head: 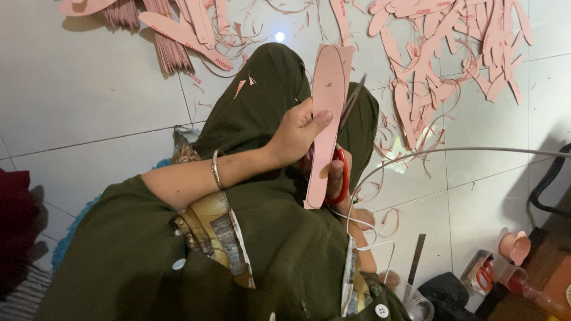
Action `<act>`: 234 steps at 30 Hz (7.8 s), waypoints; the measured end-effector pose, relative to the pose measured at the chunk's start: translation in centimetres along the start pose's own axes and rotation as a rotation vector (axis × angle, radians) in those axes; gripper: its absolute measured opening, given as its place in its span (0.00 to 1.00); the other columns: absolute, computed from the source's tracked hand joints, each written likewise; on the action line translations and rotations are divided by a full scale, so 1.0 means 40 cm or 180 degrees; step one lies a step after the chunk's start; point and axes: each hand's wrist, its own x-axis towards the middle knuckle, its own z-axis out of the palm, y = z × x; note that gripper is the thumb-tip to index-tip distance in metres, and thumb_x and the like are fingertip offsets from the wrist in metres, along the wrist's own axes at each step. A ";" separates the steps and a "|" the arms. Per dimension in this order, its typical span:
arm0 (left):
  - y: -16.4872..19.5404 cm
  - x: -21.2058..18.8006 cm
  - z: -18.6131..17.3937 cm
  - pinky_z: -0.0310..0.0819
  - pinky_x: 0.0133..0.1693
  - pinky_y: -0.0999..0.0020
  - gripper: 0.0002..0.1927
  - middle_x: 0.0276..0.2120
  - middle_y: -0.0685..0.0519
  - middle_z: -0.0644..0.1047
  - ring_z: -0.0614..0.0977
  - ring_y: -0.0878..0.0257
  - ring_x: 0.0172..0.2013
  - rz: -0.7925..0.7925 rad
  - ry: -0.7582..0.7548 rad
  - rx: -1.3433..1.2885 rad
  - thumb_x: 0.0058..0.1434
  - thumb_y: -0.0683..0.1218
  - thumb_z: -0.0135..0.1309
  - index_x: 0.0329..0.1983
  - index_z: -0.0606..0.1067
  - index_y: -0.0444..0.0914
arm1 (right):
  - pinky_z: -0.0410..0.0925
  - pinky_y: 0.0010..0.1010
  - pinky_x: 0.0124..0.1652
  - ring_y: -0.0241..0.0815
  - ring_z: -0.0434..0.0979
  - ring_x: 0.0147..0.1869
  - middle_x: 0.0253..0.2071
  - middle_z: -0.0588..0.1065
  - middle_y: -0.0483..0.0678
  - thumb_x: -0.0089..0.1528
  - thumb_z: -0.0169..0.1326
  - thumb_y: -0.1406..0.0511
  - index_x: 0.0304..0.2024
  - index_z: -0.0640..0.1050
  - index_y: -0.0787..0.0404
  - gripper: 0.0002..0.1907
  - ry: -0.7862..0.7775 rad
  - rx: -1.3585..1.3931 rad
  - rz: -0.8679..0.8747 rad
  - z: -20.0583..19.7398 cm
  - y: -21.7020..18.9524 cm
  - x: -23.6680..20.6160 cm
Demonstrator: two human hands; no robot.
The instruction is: The person sits on the floor and uses scissors to trim the edges of pink insole blanks, cutting off excess material and letting scraps fall. They set trimmed pieces aside, pick up new blanks from the pile, and continue trimming one piece at a time.
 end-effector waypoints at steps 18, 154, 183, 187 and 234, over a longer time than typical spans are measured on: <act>0.035 -0.009 -0.002 0.74 0.33 0.75 0.11 0.32 0.57 0.76 0.76 0.74 0.31 -0.0399 -0.0139 -0.0120 0.74 0.46 0.48 0.51 0.72 0.33 | 0.65 0.26 0.34 0.35 0.73 0.34 0.32 0.74 0.47 0.60 0.46 0.28 0.39 0.74 0.69 0.48 -0.0167 0.0237 0.0044 0.034 -0.109 0.017; -0.015 0.084 -0.117 0.82 0.35 0.73 0.09 0.37 0.50 0.83 0.85 0.65 0.35 -0.0682 0.0504 -0.0655 0.67 0.42 0.54 0.45 0.78 0.30 | 0.64 0.31 0.31 0.39 0.65 0.27 0.26 0.66 0.45 0.67 0.55 0.61 0.49 0.73 0.70 0.17 0.0651 0.0905 0.0650 -0.099 0.102 0.121; 0.057 0.043 -0.050 0.82 0.38 0.73 0.06 0.37 0.48 0.83 0.84 0.66 0.36 -0.0265 0.0603 -0.0595 0.68 0.38 0.56 0.44 0.79 0.29 | 0.64 0.24 0.36 0.34 0.70 0.36 0.34 0.72 0.44 0.57 0.46 0.26 0.52 0.74 0.72 0.55 -0.0135 -0.0363 -0.0076 -0.019 0.001 0.065; 0.062 0.045 -0.060 0.84 0.38 0.72 0.06 0.36 0.48 0.83 0.85 0.66 0.35 -0.0330 0.0473 -0.0561 0.67 0.38 0.56 0.43 0.79 0.29 | 0.62 0.24 0.31 0.34 0.69 0.31 0.28 0.71 0.44 0.56 0.49 0.27 0.42 0.75 0.70 0.51 -0.0134 -0.0160 0.0103 -0.029 -0.015 0.053; 0.075 0.056 -0.206 0.74 0.37 0.73 0.26 0.34 0.56 0.77 0.77 0.69 0.34 -0.1496 -0.1414 0.1384 0.49 0.38 0.52 0.54 0.72 0.36 | 0.62 0.22 0.29 0.33 0.71 0.30 0.35 0.78 0.50 0.66 0.57 0.66 0.42 0.77 0.69 0.10 0.1418 0.0241 0.0473 -0.179 0.027 0.098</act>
